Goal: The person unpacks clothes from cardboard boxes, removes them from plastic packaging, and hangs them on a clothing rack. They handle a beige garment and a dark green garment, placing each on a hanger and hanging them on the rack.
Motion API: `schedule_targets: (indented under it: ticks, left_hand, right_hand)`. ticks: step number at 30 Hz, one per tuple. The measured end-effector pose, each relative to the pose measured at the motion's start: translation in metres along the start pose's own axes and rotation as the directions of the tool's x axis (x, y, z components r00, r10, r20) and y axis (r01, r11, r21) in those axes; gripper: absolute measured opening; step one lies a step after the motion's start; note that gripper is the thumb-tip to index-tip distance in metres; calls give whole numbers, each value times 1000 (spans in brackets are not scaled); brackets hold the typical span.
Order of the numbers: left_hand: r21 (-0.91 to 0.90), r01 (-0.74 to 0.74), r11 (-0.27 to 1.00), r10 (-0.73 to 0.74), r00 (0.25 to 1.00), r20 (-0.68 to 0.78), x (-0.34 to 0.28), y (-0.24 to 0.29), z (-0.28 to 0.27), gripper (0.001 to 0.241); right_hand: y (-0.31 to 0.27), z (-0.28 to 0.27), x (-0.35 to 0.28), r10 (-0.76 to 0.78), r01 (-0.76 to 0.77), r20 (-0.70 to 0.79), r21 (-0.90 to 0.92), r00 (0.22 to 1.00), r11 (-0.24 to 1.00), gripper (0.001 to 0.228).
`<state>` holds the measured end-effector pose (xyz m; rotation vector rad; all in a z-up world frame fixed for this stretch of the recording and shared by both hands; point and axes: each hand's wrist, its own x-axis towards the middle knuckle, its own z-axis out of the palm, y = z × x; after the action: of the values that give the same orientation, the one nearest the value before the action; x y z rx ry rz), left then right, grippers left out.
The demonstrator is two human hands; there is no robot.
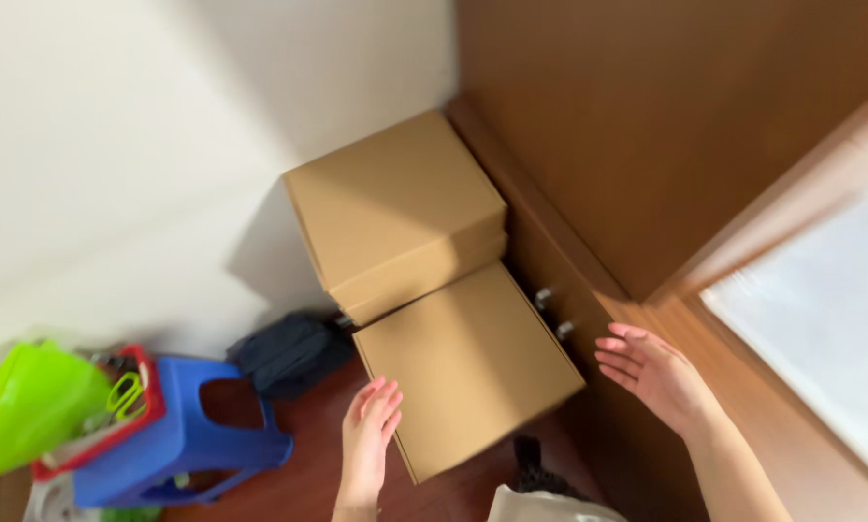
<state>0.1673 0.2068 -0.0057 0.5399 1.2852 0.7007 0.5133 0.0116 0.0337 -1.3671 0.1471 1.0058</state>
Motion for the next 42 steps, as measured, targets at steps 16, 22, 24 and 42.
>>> schedule_targets:
  ticks: [16,22,24,42]
  left_hand:
    - [146,134,980,-153,980,126,-94,-57,-60,45]
    - [139,133,981,-148,983,105,-98,-55,-78,53]
    - [91,145,985,-151,986,70,-90,-58,-90,42]
    - [213,420,882,-365,895,-255,61,-196,-118,59]
  right_hand:
    - [108,-109,-186,43,-15,-208,136,977,991,35]
    - [111,-91,-182,61,-48,-186,73,981,996,35]
    - [115,-83,-170,76,-72,-165,34,983,997,34]
    - [156,-60,131,187,-311,-326,-385,927,869,62]
